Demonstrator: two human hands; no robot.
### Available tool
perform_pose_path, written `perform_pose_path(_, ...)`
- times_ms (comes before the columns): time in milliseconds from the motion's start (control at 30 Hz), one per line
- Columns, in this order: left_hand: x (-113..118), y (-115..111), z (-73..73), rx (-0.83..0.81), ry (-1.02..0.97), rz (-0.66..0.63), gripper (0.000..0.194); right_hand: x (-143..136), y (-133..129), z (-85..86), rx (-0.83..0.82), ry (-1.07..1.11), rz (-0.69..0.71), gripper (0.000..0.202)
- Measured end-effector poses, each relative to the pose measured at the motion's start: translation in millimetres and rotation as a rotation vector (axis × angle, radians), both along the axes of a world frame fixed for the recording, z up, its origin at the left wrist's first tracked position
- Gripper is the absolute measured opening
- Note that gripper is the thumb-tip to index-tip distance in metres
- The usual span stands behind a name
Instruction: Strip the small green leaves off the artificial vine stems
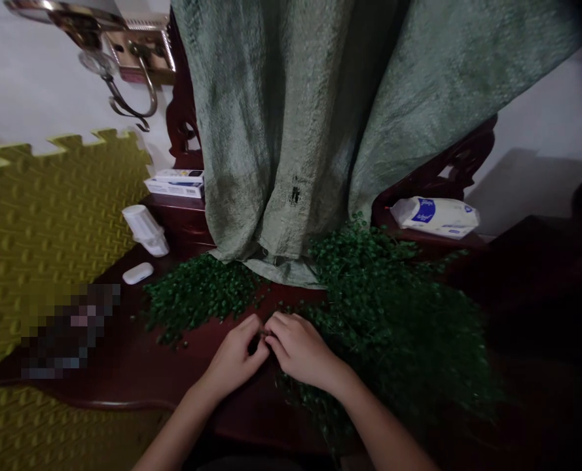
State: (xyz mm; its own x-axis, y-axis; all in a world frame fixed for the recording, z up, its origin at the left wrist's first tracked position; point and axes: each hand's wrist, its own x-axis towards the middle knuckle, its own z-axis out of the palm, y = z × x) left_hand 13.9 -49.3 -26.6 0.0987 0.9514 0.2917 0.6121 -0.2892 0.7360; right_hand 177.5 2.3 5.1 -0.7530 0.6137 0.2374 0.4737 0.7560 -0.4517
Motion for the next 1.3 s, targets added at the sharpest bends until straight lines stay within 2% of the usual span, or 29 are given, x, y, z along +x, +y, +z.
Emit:
perform_pose_path(200, -4, 1, -1.6, 0.026, -0.049, 0.089, 0.014, -4, -4, -2.5, 0.082, -0.053, -0.033, 0.009)
perform_pose_path(300, -7, 4, -1.5, 0.026, -0.094, 0.099, 0.013, -5, -3, -3.9, 0.075, -0.005, -0.06, 0.009)
perform_pose_path(400, -9, 5, -2.5, 0.072, -0.137, 0.144, 0.014, -5, 0, -6.0, 0.047, 0.087, -0.151, 0.008)
perform_pose_path(500, -15, 6, -6.2, 0.135, -0.206, 0.29, 0.017, -5, 5, -7.9, 0.009, 0.199, -0.238, 0.008)
perform_pose_path(633, -28, 8, -14.0, 0.158, -0.327, 0.534, 0.022, -4, 12, -8.5, -0.043, 0.329, -0.286, 0.008)
perform_pose_path(767, -36, 10, -19.1, 0.126, -0.372, 0.627, 0.025, -3, 15, -8.3, -0.081, 0.394, -0.288, 0.007)
perform_pose_path(900, -35, 10, -17.0, 0.19, -0.309, 0.669, 0.029, -4, 14, -8.6, -0.106, 0.421, -0.279, 0.007)
perform_pose_path(1033, -29, 6, -8.7, 0.269, -0.253, 0.643, 0.023, -4, 13, -8.9, -0.12, 0.446, -0.278, 0.007)
perform_pose_path(1100, -25, 4, -3.6, 0.328, -0.212, 0.58, 0.016, -4, 14, -8.7, -0.119, 0.465, -0.286, 0.007)
perform_pose_path(1133, -23, 2, -1.1, 0.341, -0.191, 0.501, 0.014, -4, 14, -8.5, -0.117, 0.476, -0.292, 0.007)
perform_pose_path(1200, -17, -1, 3.8, 0.297, -0.143, 0.254, 0.01, -3, 16, -7.9, -0.108, 0.501, -0.311, 0.008)
perform_pose_path(1300, -6, -6, 10.4, 0.125, -0.032, -0.126, 0.016, -1, 18, -7.0, -0.09, 0.538, -0.352, 0.009)
